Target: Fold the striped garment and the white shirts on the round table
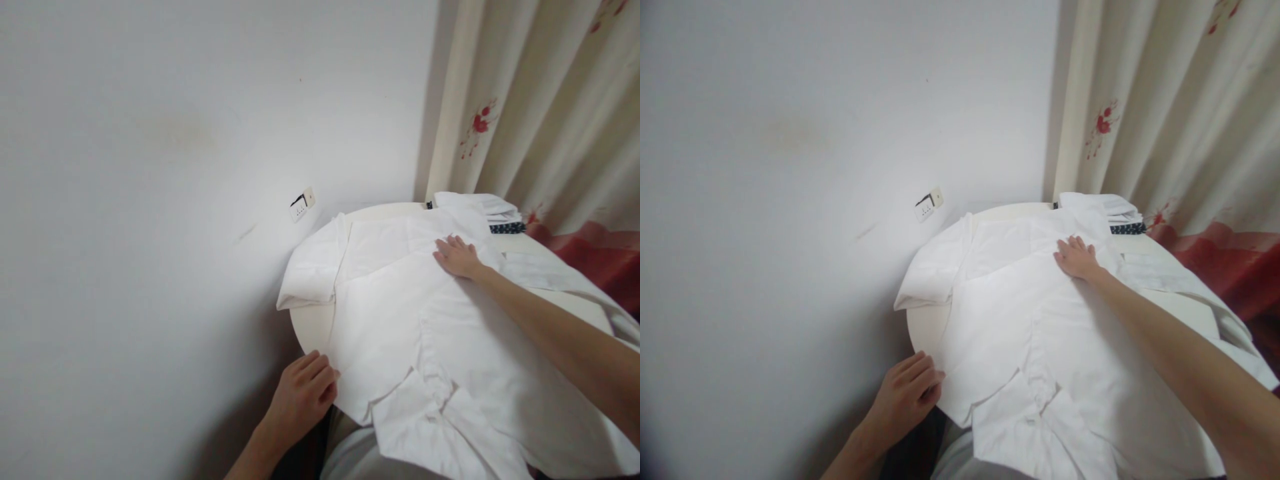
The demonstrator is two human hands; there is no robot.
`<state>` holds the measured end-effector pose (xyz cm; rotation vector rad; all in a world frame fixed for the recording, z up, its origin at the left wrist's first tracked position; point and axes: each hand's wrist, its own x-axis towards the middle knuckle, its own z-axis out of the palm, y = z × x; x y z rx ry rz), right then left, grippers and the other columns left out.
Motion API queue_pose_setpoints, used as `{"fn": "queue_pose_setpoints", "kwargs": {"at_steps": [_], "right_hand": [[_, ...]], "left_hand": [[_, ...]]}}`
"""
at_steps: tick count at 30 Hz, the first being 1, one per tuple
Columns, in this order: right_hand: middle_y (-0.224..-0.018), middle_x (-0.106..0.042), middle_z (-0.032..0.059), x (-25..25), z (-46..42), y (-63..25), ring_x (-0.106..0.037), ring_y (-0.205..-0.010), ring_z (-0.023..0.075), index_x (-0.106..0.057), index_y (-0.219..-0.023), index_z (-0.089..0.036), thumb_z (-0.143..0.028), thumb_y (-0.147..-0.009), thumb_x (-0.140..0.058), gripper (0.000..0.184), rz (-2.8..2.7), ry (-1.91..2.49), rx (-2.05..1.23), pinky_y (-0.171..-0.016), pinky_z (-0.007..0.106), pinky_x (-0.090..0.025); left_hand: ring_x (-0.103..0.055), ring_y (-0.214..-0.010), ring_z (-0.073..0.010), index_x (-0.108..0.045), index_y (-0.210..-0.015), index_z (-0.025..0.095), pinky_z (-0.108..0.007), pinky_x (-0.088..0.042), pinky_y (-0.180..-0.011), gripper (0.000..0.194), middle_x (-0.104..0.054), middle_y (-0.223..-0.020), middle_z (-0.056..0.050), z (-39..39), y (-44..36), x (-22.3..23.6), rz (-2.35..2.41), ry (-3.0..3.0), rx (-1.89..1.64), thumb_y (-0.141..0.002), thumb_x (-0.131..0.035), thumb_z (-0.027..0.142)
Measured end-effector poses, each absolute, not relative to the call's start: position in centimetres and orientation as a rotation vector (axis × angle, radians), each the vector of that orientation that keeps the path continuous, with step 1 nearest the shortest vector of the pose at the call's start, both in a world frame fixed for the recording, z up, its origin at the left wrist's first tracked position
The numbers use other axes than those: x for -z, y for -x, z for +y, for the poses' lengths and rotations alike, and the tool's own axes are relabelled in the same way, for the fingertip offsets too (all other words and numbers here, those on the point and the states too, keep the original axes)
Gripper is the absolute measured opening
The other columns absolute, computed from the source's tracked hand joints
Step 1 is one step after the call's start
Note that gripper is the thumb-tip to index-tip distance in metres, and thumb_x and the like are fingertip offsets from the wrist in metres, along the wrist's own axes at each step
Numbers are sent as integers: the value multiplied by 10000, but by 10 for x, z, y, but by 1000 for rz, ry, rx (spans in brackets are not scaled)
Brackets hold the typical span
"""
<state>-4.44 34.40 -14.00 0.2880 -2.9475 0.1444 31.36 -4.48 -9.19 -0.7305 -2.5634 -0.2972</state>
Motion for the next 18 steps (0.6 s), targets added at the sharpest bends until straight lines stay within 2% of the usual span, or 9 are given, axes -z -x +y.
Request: {"fn": "queue_pose_setpoints", "kwargs": {"at_steps": [6,10,13,16,18], "right_hand": [[-1602,-344,190,145,351,49,-289,-1478,376,-436,-1496,-209,-510,-994,-264,610,-2909,-280,-175,-1108,653,-299],[-1596,-356,193,144,351,45,-304,-1471,375,-420,-1512,-194,-491,-995,-272,614,-2884,-264,-194,-1110,643,-307],[-1582,-381,196,143,351,42,-320,-1463,368,-425,-1510,-177,-472,-995,-271,613,-2854,-278,-177,-1109,631,-318],[-1571,-399,197,143,350,41,-320,-1464,356,-432,-1504,-161,-459,-995,-274,610,-2815,-299,-157,-1111,626,-318],[-1569,-399,202,142,349,40,-320,-1464,355,-436,-1499,-153,-452,-994,-280,607,-2796,-320,-154,-1116,627,-311]], "left_hand": [[-556,-684,-157,-595,-803,213,-294,-492,-728,173,-584,-700,-5,-50,-319,97,-2678,699,501,-898,-501,103],[-531,-585,-124,-549,-809,206,-233,-436,-583,197,-560,-657,21,-57,-322,103,-2759,491,732,-988,-467,219],[-487,-526,-113,-531,-823,210,-218,-402,-518,164,-510,-622,47,-58,-323,104,-2736,323,795,-978,-511,256],[-569,-687,-158,-587,-883,212,-260,-474,-630,79,-575,-747,7,-51,-321,96,-2728,451,653,-881,-657,250],[-598,-808,-191,-624,-912,220,-307,-505,-741,93,-615,-840,-22,-44,-319,90,-2736,580,541,-845,-683,195]]}}
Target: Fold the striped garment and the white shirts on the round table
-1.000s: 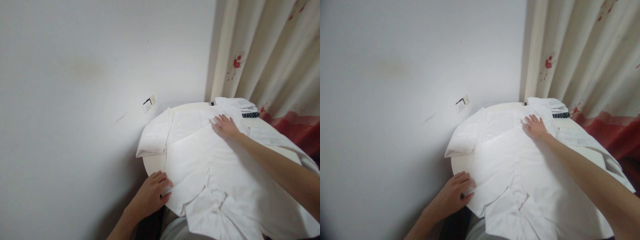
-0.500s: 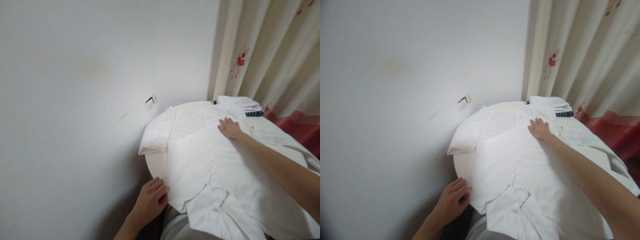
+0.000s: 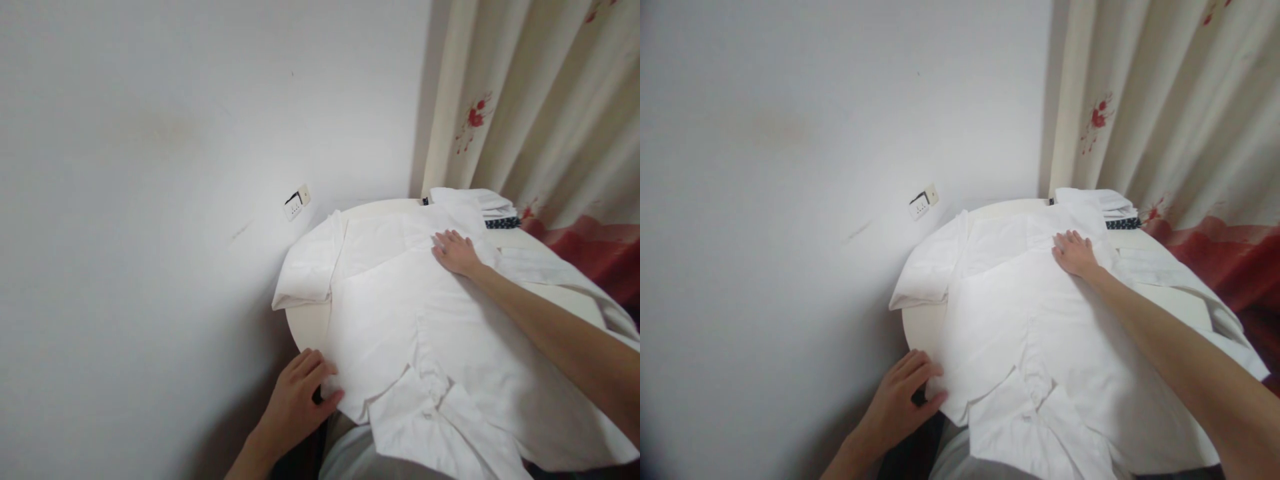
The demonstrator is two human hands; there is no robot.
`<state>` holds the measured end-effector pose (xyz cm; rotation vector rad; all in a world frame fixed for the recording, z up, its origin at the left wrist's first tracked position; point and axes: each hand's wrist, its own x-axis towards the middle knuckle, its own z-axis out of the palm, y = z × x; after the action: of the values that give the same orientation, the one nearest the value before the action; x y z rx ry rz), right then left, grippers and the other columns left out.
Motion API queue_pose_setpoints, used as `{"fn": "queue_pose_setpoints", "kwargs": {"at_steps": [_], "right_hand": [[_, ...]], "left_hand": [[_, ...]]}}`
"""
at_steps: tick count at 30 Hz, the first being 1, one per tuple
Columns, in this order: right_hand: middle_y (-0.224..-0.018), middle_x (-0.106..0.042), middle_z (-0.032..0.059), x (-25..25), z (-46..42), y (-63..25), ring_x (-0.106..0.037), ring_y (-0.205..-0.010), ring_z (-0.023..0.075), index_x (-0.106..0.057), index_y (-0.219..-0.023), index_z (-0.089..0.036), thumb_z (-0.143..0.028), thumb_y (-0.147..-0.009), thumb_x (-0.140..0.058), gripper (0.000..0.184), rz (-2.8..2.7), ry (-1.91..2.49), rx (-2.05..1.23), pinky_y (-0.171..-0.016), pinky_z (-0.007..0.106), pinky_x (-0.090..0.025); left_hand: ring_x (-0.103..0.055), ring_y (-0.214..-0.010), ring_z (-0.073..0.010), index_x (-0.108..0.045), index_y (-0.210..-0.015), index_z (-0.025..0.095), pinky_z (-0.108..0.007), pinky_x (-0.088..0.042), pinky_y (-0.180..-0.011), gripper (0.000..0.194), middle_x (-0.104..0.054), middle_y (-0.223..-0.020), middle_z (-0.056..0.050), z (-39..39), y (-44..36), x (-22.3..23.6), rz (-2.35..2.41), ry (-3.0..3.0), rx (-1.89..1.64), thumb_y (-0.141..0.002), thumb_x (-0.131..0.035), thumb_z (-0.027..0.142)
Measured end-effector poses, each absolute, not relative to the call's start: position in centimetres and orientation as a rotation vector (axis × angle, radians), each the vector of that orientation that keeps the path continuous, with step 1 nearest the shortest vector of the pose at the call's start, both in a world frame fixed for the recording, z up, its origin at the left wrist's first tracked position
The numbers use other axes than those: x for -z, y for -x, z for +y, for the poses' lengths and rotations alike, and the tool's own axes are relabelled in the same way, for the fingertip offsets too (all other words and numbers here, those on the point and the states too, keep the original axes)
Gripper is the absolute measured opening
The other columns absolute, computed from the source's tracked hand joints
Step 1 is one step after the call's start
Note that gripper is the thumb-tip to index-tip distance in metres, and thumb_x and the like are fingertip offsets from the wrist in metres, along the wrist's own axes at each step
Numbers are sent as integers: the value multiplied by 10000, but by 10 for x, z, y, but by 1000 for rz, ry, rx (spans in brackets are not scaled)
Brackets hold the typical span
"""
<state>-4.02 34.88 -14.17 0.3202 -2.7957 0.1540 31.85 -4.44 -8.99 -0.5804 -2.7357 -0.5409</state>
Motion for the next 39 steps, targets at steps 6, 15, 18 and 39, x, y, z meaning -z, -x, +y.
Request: {"fn": "queue_pose_setpoints", "kwargs": {"at_steps": [6,15,18,39], "right_hand": [[-1553,-430,188,139,353,43,-339,-1450,348,-472,-1462,-148,-456,-985,-286,597,-2828,-284,-249,-1112,618,-328],[-1497,-482,170,136,358,47,-356,-1411,359,-564,-1323,-165,-443,-969,-285,530,-2864,-272,-238,-1076,679,-325],[-1452,-519,178,135,356,45,-383,-1388,351,-571,-1297,-158,-437,-969,-284,517,-2856,-273,-230,-1067,657,-342],[-1539,-445,202,122,345,31,-355,-1438,355,-486,-1426,-127,-377,-972,-296,552,-2892,-165,-177,-1129,644,-264]], "left_hand": [[-561,-735,-178,-640,-831,219,-306,-490,-699,185,-600,-774,-25,-40,-313,89,-2653,670,328,-883,-555,63],[-551,-691,-174,-601,-766,215,-286,-482,-655,192,-570,-729,-12,-44,-316,79,-2644,777,242,-875,-551,65],[-564,-706,-175,-587,-736,210,-292,-485,-679,189,-585,-739,-12,-45,-314,77,-2728,750,312,-861,-557,71],[-225,-1519,-354,-412,-1528,210,-609,-239,-1198,567,-321,-1623,-155,-3,-173,115,-2884,695,166,-1021,-480,454]]}}
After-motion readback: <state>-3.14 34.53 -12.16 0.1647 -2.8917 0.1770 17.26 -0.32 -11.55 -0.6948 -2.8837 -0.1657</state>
